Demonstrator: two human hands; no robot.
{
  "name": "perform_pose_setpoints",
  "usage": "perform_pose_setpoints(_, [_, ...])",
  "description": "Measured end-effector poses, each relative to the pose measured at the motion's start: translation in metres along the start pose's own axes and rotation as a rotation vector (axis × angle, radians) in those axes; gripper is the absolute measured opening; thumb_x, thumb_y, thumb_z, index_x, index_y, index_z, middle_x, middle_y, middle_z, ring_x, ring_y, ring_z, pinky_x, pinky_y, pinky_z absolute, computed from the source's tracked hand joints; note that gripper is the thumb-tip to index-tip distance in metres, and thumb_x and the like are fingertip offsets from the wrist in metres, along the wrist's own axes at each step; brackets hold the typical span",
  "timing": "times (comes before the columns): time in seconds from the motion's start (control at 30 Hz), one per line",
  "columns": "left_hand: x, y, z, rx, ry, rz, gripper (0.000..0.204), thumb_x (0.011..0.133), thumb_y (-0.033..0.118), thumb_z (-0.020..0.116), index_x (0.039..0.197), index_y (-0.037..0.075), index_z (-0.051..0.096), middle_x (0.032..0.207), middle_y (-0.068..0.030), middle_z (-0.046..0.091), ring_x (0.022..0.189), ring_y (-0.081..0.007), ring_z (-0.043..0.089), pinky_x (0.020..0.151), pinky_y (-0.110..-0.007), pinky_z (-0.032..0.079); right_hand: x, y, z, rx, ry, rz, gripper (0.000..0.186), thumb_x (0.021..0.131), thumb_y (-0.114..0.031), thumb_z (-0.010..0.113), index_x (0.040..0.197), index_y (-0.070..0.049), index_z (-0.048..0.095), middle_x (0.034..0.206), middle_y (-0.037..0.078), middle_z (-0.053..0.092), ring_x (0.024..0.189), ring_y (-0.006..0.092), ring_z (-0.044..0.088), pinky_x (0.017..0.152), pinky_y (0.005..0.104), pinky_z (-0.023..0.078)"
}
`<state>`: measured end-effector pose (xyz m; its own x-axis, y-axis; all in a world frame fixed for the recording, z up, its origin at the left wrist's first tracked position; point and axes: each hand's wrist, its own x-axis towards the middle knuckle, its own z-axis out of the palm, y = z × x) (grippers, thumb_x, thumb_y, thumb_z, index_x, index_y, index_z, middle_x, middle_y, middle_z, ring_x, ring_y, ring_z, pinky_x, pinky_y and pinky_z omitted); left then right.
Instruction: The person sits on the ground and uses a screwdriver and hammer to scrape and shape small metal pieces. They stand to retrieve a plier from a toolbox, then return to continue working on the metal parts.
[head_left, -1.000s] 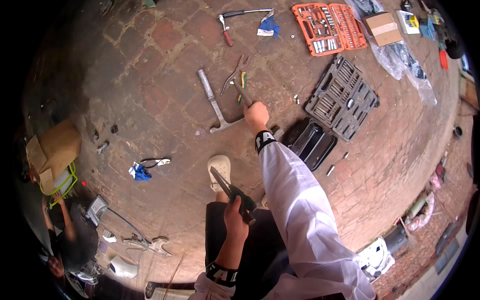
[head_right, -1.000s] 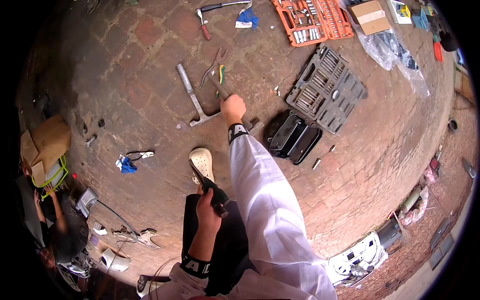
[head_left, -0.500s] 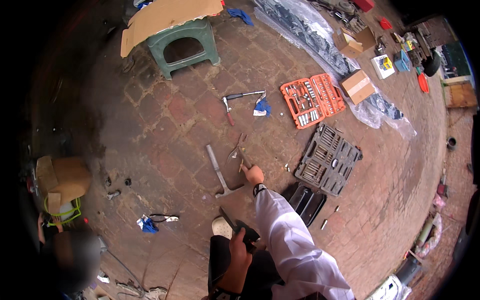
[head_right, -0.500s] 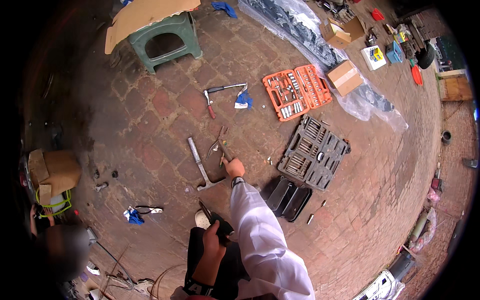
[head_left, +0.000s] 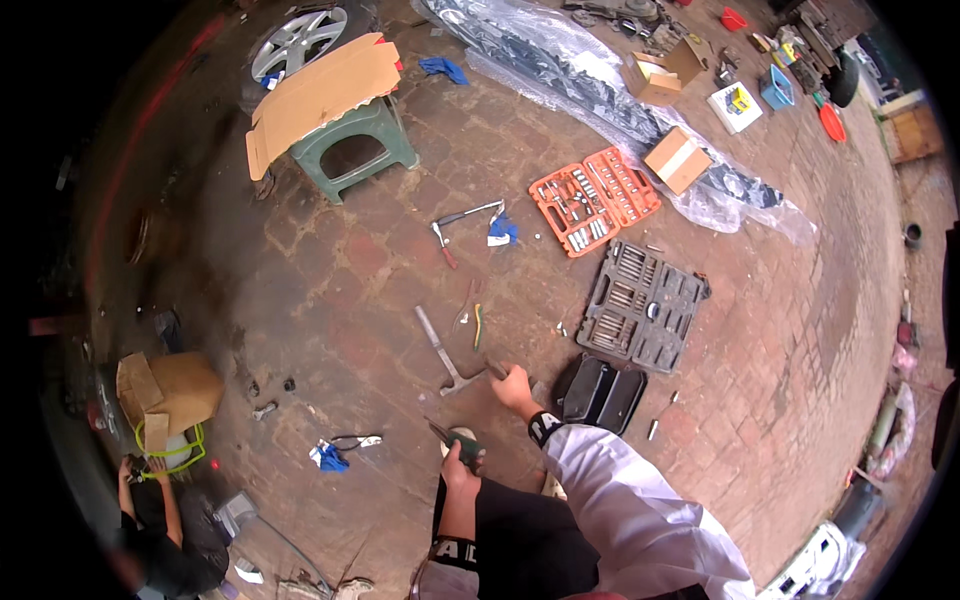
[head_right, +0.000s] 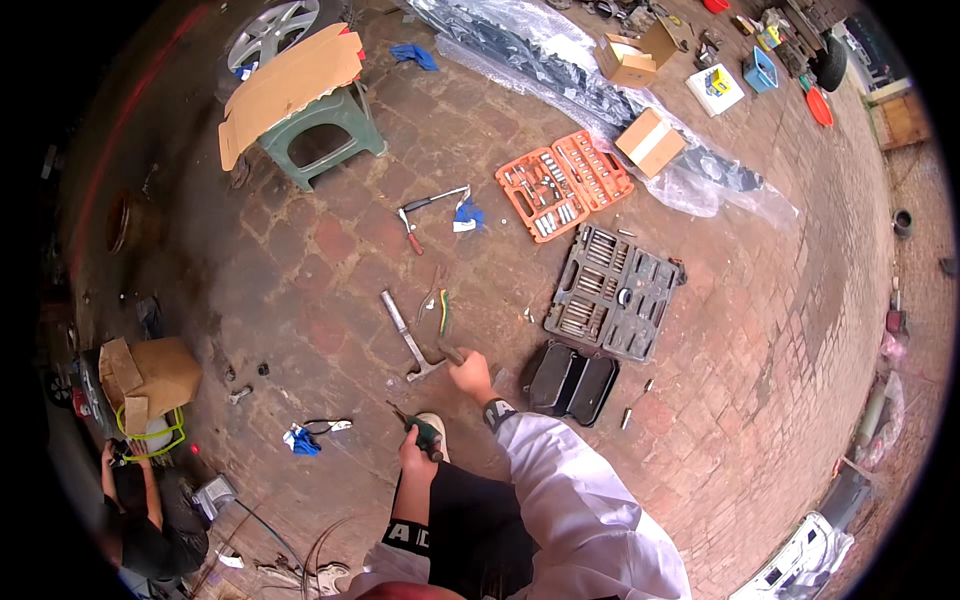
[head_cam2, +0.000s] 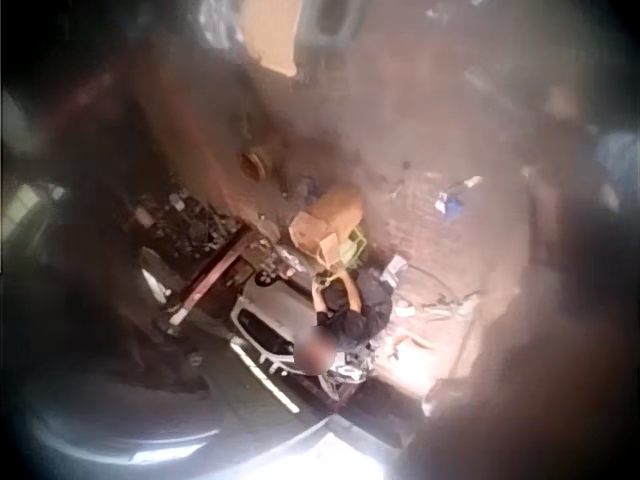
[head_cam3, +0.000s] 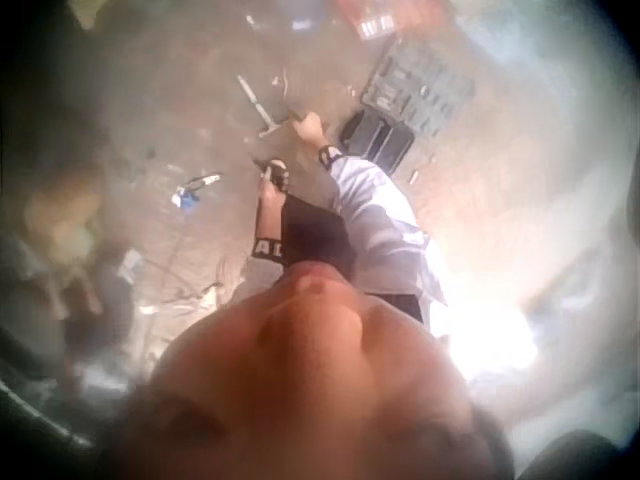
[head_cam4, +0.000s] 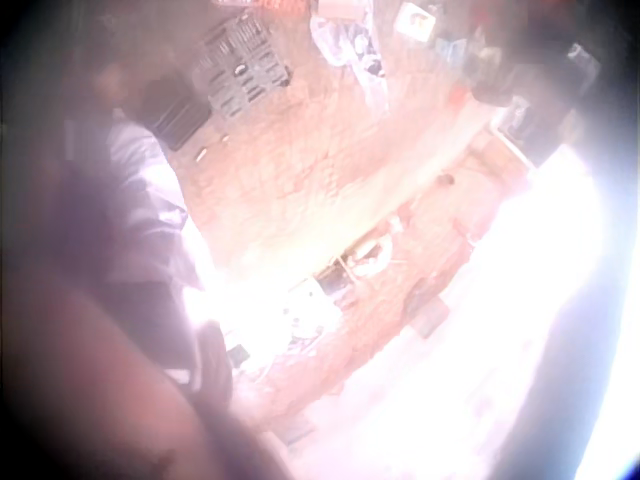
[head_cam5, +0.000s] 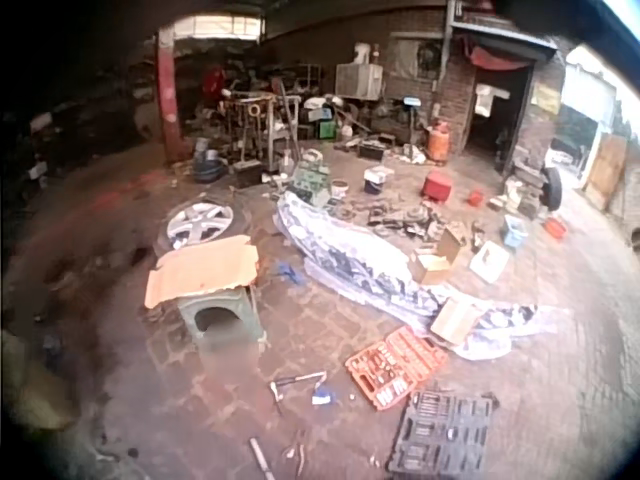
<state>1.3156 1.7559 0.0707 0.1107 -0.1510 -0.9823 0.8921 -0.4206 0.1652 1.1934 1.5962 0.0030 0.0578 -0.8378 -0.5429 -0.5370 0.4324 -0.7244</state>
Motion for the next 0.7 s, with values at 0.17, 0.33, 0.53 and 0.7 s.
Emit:
perform_pose_setpoints(0.17, [-0.011,-0.046,-0.079,-0.057,-0.033,0.153,0.024,0.092,0.028,0.057,0.1,0.005,0.057,0.084,-0.0068,0.061,0.07,-0.022,0.06,0.056,-0.033,0.047,-0.088,-0.057,-0.059,0.143,-0.121,-0.201,0.03,0.071,-0.011,0.061,0.098,0.001,0.065,0.087,0.023,0.064,0.087,0.0364,0.064,0.077,0.0385,0.049])
perform_pose_setpoints(0.33, [-0.097,-0.052,-0.085,-0.132,-0.045,0.071,0.031,0.093,0.036,0.052,0.092,0.005,0.053,0.075,-0.0097,0.058,0.061,-0.0236,0.055,0.052,-0.032,0.045,-0.17,-0.053,-0.119,-0.137,-0.247,-0.191,0.037,0.064,-0.012,0.061,0.099,-0.002,0.066,0.091,0.022,0.065,0.091,0.0378,0.062,0.078,0.0401,0.05])
perform_pose_setpoints(0.53, [-0.135,-0.031,-0.087,-0.019,-0.145,0.0,0.034,0.093,0.039,0.05,0.09,0.005,0.053,0.07,-0.0097,0.057,0.059,-0.0232,0.053,0.052,-0.032,0.045,-0.273,0.017,-0.18,-0.415,-0.218,0.082,0.029,0.071,-0.029,0.064,0.095,-0.013,0.069,0.087,0.018,0.066,0.086,0.0375,0.062,0.077,0.0448,0.049])
perform_pose_setpoints(0.7, [-0.234,-0.014,-0.059,0.053,-0.082,-0.025,0.033,0.091,0.038,0.054,0.091,0.005,0.055,0.073,-0.009,0.057,0.063,-0.0222,0.055,0.055,-0.031,0.046,-0.378,0.02,-0.293,-0.253,0.045,0.308,0.035,0.075,-0.036,0.064,0.087,-0.003,0.068,0.082,0.025,0.063,0.082,0.039,0.063,0.073,0.0445,0.05])
